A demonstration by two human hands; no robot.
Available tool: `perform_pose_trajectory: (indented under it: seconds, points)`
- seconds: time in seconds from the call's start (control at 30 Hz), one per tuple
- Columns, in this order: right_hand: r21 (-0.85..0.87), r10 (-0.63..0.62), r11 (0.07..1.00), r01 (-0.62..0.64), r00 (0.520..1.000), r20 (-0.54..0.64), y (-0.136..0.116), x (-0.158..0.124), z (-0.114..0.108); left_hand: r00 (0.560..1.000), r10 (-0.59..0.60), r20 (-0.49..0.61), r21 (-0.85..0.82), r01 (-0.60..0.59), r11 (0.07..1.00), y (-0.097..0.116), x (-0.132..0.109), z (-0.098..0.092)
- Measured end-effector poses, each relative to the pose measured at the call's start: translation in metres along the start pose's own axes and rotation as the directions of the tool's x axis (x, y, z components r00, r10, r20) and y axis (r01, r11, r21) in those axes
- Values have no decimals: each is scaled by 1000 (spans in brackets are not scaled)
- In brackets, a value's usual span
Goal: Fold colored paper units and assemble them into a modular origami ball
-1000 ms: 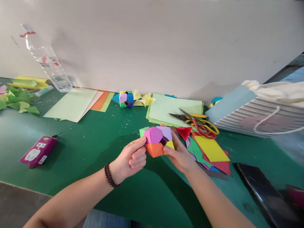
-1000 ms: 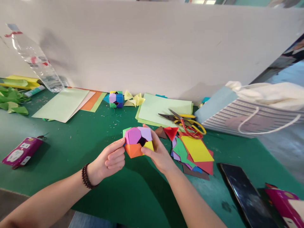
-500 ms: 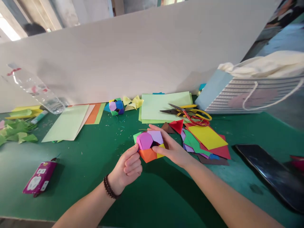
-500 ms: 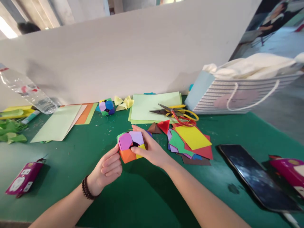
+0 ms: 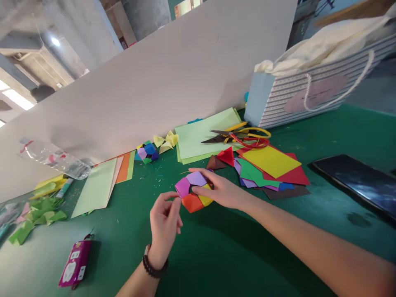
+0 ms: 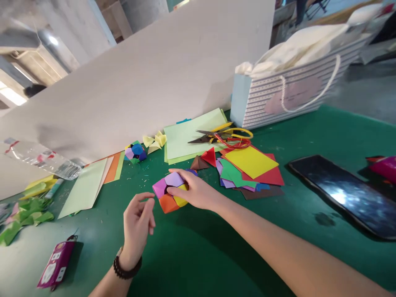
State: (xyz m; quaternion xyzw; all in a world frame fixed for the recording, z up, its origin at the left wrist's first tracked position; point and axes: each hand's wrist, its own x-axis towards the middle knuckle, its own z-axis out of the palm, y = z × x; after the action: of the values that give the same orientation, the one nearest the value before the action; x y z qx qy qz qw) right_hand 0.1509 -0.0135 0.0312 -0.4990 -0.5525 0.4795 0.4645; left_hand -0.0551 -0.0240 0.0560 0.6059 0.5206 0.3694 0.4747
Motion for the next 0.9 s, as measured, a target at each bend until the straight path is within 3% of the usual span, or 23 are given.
perform_pose_trajectory:
  seconds: [0.07,0.17,0.33,0.47,0.57,0.7,0.9]
  points:
    - [-22,-21,1000,21,1000,3,0,-1,3,979,180,92,286,-199,937,-1,-5,0]
    - [-49,-68,997,67,997,-21,2,-2,7,909,352,224,552,-416,723,-2,-8,-1]
    - [-154,-51,987,53,999,15,0,-4,10,799,485,357,710,-569,414,-1,-6,0]
    - [-214,-30,976,35,999,28,-1,-6,12,728,547,414,777,-595,204,2,-8,0]
    - [-221,-32,975,36,999,22,-1,-7,14,728,537,426,803,-578,146,4,-9,0]
    - [-232,-32,972,36,999,20,-3,-9,16,777,464,426,839,-531,118,5,-10,-1]
    - [-229,-59,972,58,998,4,-7,-12,18,830,335,446,845,-514,146,11,-11,-2]
